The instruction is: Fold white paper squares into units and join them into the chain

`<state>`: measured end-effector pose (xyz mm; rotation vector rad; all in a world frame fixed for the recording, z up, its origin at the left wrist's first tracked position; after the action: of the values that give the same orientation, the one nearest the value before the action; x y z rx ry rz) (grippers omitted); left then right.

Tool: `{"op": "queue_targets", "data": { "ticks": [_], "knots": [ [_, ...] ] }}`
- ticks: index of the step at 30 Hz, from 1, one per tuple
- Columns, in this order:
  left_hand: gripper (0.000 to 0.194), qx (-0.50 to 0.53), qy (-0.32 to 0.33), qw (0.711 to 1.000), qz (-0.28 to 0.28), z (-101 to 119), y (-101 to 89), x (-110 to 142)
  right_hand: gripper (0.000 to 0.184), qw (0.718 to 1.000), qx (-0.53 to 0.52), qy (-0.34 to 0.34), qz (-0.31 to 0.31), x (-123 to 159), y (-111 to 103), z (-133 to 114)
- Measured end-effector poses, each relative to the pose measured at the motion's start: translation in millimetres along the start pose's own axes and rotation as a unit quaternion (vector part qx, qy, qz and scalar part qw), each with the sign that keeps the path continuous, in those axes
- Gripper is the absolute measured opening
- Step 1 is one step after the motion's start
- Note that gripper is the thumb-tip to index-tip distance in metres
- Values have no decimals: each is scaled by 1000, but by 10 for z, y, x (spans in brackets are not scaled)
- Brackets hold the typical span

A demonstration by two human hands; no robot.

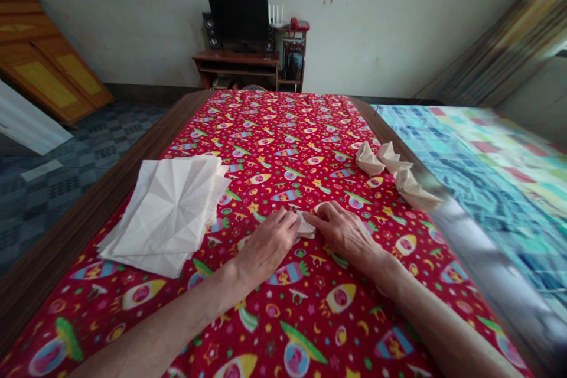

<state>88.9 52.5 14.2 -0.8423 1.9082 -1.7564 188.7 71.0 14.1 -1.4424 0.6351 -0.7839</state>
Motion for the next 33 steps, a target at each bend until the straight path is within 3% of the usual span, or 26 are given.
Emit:
{"op": "queue_targets", "data": {
  "ticks": [5,13,19,23,27,33],
  "knots": [
    [16,0,14,1000,-16,-158,-88,51,18,996,-65,-4,57,60,-61,-86],
    [26,80,50,995,16,-171,-23,163,18,994,-52,-33,96,129,-148,-243],
    [27,91,45,995,8,-211,3,138,25,999,-21,-4,28,111,-37,-276],
    [22,97,62,993,5,-188,4,142,32,1000,-14,4,24,143,0,-284],
    [16,171,59,982,55,-229,8,170,20,993,-83,18,77,172,-50,-243],
    [15,312,23,937,156,-412,66,152,18,958,-262,28,115,161,-38,-128]
  ]
}}
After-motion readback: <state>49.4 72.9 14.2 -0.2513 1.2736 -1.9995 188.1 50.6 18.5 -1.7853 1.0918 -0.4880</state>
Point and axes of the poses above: each hand's wrist, its own x-axis away from the middle knuckle, its own y-axis out of the palm, z = x × y, the point moved 8 cm from there along -x, towards the middle knuckle, and after that the axes turned 15 degrees about -z, right-handed, at the moved point
